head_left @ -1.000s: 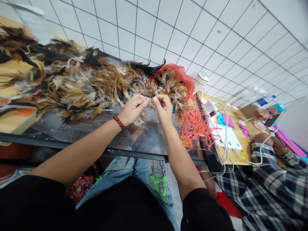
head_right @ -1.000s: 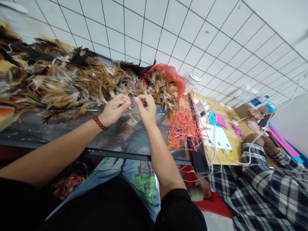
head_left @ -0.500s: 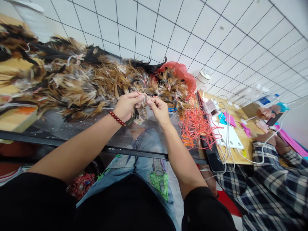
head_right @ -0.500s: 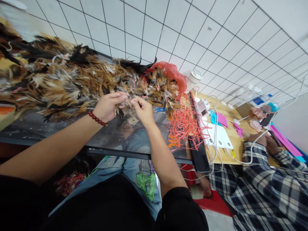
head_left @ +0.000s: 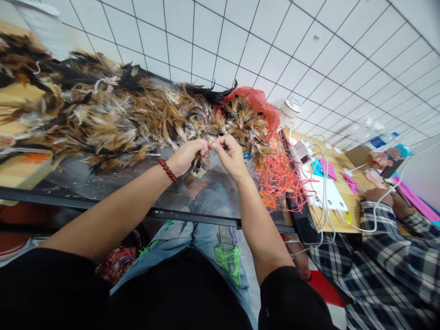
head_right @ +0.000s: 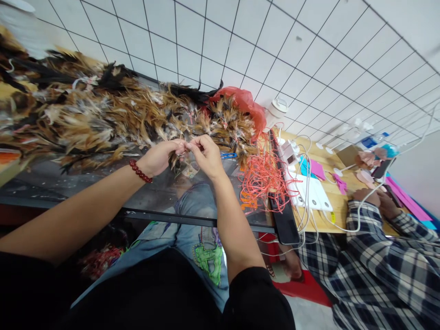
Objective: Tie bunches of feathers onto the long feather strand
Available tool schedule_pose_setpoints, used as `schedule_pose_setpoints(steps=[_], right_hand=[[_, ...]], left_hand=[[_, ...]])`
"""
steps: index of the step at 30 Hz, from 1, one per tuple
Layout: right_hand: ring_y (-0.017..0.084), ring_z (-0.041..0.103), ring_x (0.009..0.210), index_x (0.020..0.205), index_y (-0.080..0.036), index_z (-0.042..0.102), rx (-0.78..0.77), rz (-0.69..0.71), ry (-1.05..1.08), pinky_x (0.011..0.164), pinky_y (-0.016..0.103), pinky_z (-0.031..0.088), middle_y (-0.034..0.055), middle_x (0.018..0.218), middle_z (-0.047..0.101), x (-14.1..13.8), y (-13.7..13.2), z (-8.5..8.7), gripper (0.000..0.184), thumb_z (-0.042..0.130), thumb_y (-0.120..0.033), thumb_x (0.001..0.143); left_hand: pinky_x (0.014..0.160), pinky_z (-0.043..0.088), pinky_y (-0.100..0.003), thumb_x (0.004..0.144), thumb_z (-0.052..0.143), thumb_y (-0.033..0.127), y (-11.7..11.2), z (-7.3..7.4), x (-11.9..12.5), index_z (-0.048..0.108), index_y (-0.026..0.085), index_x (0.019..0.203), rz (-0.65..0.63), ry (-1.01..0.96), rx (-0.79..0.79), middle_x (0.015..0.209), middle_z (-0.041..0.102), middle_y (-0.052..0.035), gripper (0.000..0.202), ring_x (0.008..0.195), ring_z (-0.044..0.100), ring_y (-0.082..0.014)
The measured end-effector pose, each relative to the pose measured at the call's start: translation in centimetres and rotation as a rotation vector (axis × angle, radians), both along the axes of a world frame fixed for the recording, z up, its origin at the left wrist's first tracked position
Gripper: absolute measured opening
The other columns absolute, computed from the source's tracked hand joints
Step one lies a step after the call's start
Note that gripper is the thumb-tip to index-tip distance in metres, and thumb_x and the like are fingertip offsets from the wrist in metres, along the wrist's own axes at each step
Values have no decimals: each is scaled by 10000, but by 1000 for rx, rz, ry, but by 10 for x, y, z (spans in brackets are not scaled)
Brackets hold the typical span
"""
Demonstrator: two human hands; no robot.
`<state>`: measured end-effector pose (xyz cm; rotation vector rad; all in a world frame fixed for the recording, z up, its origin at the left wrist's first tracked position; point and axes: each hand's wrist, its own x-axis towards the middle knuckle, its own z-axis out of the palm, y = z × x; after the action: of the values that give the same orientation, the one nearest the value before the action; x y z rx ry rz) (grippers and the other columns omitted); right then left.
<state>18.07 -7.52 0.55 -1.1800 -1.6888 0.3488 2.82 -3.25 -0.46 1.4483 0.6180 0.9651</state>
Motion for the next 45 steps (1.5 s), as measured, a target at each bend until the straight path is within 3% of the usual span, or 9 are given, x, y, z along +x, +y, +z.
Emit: schedule_pose_setpoints(steps=[5, 9, 12, 15, 20, 29, 38, 42, 45], right_hand=[[119, 474, 707, 748, -185, 586, -56, 64, 105, 691, 267, 420, 2, 755, 540, -4, 0, -3, 313, 567, -477, 858], [113, 476, 688, 721, -182, 589, -113, 101, 119, 662, 258, 421, -4, 729, 541, -5, 1, -3, 346, 609, -514, 817], [116, 508, 733, 821, -193, 617, -96, 42, 163, 679, 256, 440, 17, 826, 576, -1, 4, -5, 355, 534, -536, 862], [116, 525, 749, 953, -206, 626, -70, -27, 198, 686, 257, 455, 39, 937, 594, 5, 7, -7, 348, 492, -522, 890], [150, 567, 828, 983, -221, 641, -26, 115, 126, 737, 289, 476, 51, 1007, 620, 5, 6, -7, 291, 589, -472, 843], [150, 506, 797, 735, -199, 522, 93, 31, -67, 794, 301, 420, 15, 776, 547, -3, 3, -6, 194, 487, -273, 911], [148, 524, 792, 806, -198, 551, 149, 1, 2, 763, 293, 436, 20, 822, 557, -1, 6, -11, 127, 523, -284, 896], [141, 574, 764, 1005, -219, 614, 69, 70, 87, 739, 292, 468, 30, 955, 631, 0, 7, -16, 180, 587, -324, 862], [152, 602, 784, 917, -217, 655, 69, 45, 79, 764, 295, 477, 22, 889, 673, -2, 6, -16, 142, 597, -330, 855]], left_hand=[[643, 505, -296, 738, 473, 222, -4, -7, 4, 543, 190, 665, 76, 254, 185, 842, 490, -46, 106, 787, 535, -175], [910, 459, -386, 826, 465, 278, -9, -7, 2, 585, 186, 842, 98, 413, 444, 901, 457, -44, 152, 933, 514, -202], [963, 414, -402, 868, 394, 252, -7, -9, 2, 549, 186, 743, 96, 374, 524, 862, 467, -51, 209, 944, 498, -207], [880, 447, -374, 867, 344, 205, -1, -11, 3, 465, 198, 639, 91, 281, 419, 802, 476, -49, 258, 853, 506, -194], [881, 424, -367, 850, 378, 190, 4, -10, 2, 439, 203, 598, 103, 234, 370, 796, 488, -49, 260, 848, 497, -196], [963, 385, -360, 838, 522, 291, 3, -9, 2, 608, 179, 652, 213, 213, 408, 868, 516, -51, 234, 963, 488, -202], [685, 410, -277, 552, 810, 338, 1, -3, 1, 658, 153, 587, 186, -136, -66, 713, 583, -19, 243, 692, 508, -130], [620, 389, -263, 536, 819, 286, 0, -1, 1, 661, 151, 601, 134, -210, -232, 641, 585, -12, 218, 608, 484, -108], [621, 397, -260, 543, 807, 258, 0, 0, 0, 663, 150, 597, 111, -216, -250, 613, 575, -6, 188, 595, 485, -104]])
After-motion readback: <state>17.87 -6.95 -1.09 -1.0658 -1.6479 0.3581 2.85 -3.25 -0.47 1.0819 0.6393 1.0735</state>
